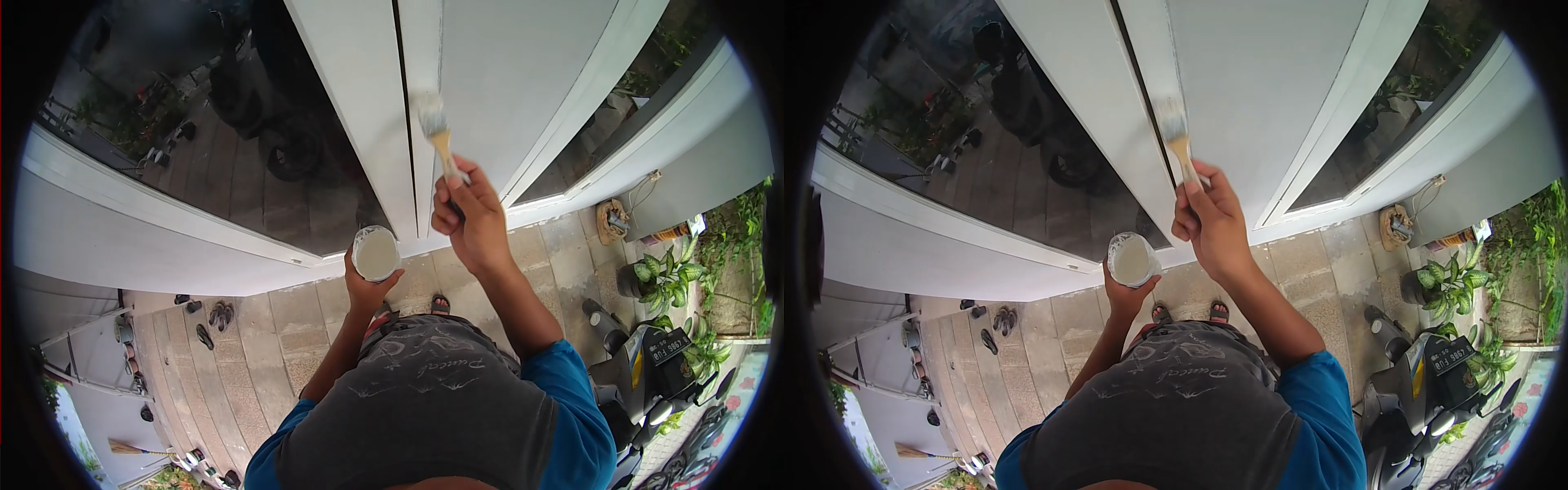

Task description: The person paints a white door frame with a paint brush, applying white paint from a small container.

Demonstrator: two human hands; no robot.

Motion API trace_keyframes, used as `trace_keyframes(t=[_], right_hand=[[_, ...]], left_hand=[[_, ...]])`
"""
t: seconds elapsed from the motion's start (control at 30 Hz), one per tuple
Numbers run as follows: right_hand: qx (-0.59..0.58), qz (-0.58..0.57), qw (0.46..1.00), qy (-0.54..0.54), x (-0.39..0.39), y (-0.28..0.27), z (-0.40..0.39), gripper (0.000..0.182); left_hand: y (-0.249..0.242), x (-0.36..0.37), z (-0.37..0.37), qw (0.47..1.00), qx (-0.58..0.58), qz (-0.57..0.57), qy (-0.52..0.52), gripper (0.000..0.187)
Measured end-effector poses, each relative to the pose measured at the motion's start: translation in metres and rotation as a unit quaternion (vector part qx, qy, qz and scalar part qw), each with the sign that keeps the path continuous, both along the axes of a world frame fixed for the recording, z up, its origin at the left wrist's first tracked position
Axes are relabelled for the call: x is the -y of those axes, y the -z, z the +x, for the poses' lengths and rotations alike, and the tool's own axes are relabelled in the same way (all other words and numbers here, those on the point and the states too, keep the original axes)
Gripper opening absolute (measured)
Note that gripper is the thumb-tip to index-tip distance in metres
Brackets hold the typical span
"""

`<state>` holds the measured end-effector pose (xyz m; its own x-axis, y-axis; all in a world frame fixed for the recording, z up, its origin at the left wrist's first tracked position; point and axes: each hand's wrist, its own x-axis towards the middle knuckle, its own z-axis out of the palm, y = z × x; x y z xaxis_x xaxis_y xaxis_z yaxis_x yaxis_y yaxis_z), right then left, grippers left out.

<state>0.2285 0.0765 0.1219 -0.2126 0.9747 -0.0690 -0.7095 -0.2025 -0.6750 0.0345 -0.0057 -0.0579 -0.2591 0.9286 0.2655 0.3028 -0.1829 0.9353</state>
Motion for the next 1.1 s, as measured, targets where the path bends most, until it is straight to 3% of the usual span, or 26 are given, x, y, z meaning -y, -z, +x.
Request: trace_keyframes(t=[0.03,0.07,0.13,0.17,0.3,0.37,0.47,0.77,0.93,1.0,1.03,1.1], right_hand=[[0.008,0.081,0.997,0.008,0.0,-0.008,0.001,0.033],[0.009,0.081,0.997,0.009,-0.004,-0.008,0.001,0.033],[0.134,0.161,0.975,0.07,-0.012,-0.004,-0.002,0.032],[0.134,0.162,0.975,0.07,-0.015,0.009,-0.004,0.032],[0.386,0.149,0.9,0.139,-0.017,0.104,-0.009,0.035],[0.398,0.044,0.912,0.089,0.0,0.136,-0.011,0.031],[0.43,0.08,0.894,0.096,0.023,0.185,-0.004,0.026],[0.288,0.137,0.942,0.106,0.031,0.043,0.072,0.013],[0.363,0.205,0.908,0.037,0.036,-0.029,0.11,0.015],[0.457,0.292,0.84,-0.01,0.032,-0.044,0.118,0.015],[0.458,0.291,0.84,-0.01,0.03,-0.051,0.118,0.015],[0.515,0.342,0.786,-0.038,0.025,-0.062,0.114,0.016]], left_hand=[[-0.001,-0.001,0.002,1.0,0.001,0.0,0.002,0.095],[-0.002,-0.001,0.004,1.0,0.018,-0.006,-0.001,0.092],[-0.004,0.0,0.005,0.999,0.035,-0.012,-0.004,0.089],[-0.004,0.0,0.006,0.999,0.034,-0.009,-0.001,0.089],[0.003,0.001,0.004,0.999,0.038,0.003,0.001,0.089],[0.004,0.002,0.003,0.999,0.038,0.005,0.002,0.089],[0.008,0.0,-0.001,1.0,0.021,0.019,0.007,0.092],[-0.021,-0.011,0.011,0.996,-0.039,0.044,0.06,0.099],[-0.039,-0.014,0.028,0.993,-0.046,0.042,0.099,0.097],[-0.038,-0.016,0.034,0.992,-0.038,0.052,0.107,0.096],[-0.038,-0.018,0.037,0.991,-0.03,0.063,0.113,0.095],[-0.045,-0.02,0.042,0.989,-0.025,0.069,0.125,0.095]])
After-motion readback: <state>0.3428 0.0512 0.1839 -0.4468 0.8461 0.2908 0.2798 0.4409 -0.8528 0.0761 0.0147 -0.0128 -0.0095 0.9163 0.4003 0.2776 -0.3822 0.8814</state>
